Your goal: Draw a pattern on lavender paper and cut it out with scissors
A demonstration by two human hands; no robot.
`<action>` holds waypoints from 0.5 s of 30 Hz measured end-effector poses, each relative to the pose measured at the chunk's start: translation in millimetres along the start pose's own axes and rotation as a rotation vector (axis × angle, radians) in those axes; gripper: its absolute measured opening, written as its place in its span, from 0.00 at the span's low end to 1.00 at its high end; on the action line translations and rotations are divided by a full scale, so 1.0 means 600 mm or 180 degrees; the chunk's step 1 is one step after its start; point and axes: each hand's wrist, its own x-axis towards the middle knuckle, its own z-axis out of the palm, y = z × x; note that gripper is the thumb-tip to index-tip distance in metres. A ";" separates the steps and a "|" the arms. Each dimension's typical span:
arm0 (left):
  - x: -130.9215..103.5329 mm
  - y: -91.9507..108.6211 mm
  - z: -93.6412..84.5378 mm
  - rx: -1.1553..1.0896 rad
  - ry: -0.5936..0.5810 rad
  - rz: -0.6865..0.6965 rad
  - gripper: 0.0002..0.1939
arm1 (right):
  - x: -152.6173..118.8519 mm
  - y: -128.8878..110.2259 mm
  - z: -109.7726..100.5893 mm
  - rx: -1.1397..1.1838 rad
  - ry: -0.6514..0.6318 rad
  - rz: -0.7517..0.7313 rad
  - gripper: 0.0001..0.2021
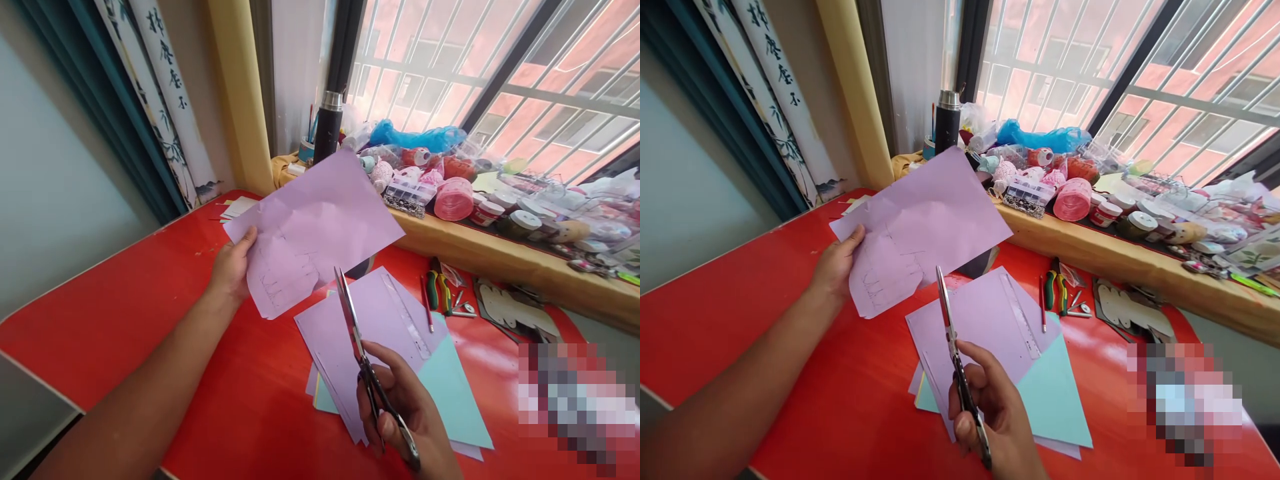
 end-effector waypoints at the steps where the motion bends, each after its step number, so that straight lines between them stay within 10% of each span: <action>1: 0.000 0.002 0.000 -0.0036 -0.0007 -0.0058 0.09 | 0.000 0.003 -0.001 0.0021 -0.0071 -0.0022 0.37; 15: -0.013 0.021 0.010 -0.0530 0.0051 -0.0576 0.07 | -0.003 0.020 -0.006 0.0112 -0.0220 0.0173 0.40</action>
